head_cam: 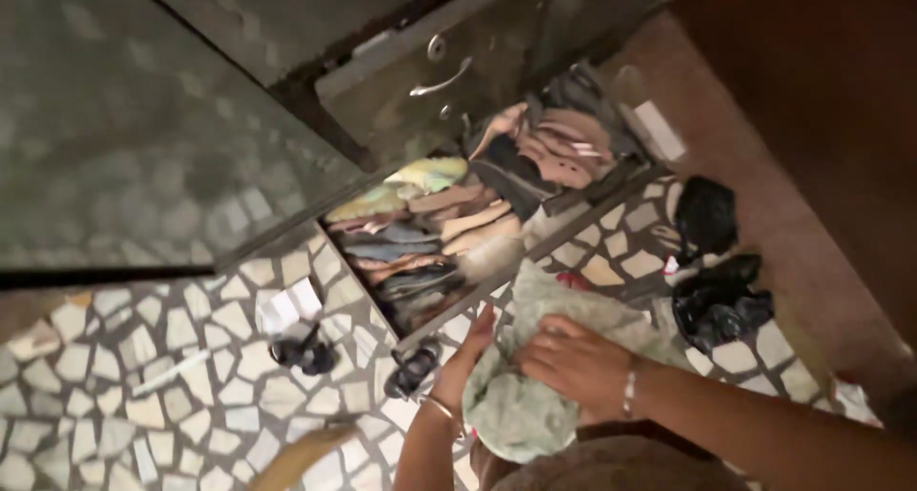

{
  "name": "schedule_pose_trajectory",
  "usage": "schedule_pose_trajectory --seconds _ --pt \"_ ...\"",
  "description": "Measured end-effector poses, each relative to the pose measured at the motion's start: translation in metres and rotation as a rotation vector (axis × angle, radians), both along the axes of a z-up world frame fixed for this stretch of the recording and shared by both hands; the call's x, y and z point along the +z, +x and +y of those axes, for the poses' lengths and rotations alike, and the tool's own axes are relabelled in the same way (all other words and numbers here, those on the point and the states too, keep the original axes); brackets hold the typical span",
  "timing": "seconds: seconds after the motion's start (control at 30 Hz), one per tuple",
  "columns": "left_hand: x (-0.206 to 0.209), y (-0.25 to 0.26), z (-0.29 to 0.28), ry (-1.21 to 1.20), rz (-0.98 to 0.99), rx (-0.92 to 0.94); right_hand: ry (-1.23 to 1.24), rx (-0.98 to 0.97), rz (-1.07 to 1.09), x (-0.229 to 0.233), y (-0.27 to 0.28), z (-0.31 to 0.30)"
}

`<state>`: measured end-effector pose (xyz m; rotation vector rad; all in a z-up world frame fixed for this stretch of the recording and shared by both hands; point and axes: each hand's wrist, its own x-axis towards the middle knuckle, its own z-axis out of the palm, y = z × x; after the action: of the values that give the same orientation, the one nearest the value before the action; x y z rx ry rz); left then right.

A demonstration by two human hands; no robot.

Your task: Organizing various pairs of shoes and sandals in a drawer and a storage bag.

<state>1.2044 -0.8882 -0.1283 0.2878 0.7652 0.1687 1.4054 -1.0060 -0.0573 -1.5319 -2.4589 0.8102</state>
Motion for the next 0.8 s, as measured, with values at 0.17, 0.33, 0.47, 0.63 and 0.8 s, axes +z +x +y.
schedule_pose_trajectory --seconds 0.17,0.33,0.47,0.63,0.8 --pt "-0.242 -0.027 0.002 0.677 0.736 -0.244 0.206 0.137 -0.088 -0.085 0.053 0.076" --pt "-0.29 0.023 0.038 0.756 0.794 -0.046 -0.009 0.182 -0.33 -0.235 0.086 0.134" --pt "-0.42 0.047 0.068 0.359 0.809 0.09 -0.064 0.097 -0.436 -0.354 0.114 0.152" --pt "-0.493 0.107 0.136 1.56 0.939 -0.99 -0.219 0.018 -0.469 -0.418 0.127 0.184" --pt "-0.665 0.118 0.184 1.899 0.718 -0.967 -0.215 0.057 -0.521 -0.49 0.127 0.204"
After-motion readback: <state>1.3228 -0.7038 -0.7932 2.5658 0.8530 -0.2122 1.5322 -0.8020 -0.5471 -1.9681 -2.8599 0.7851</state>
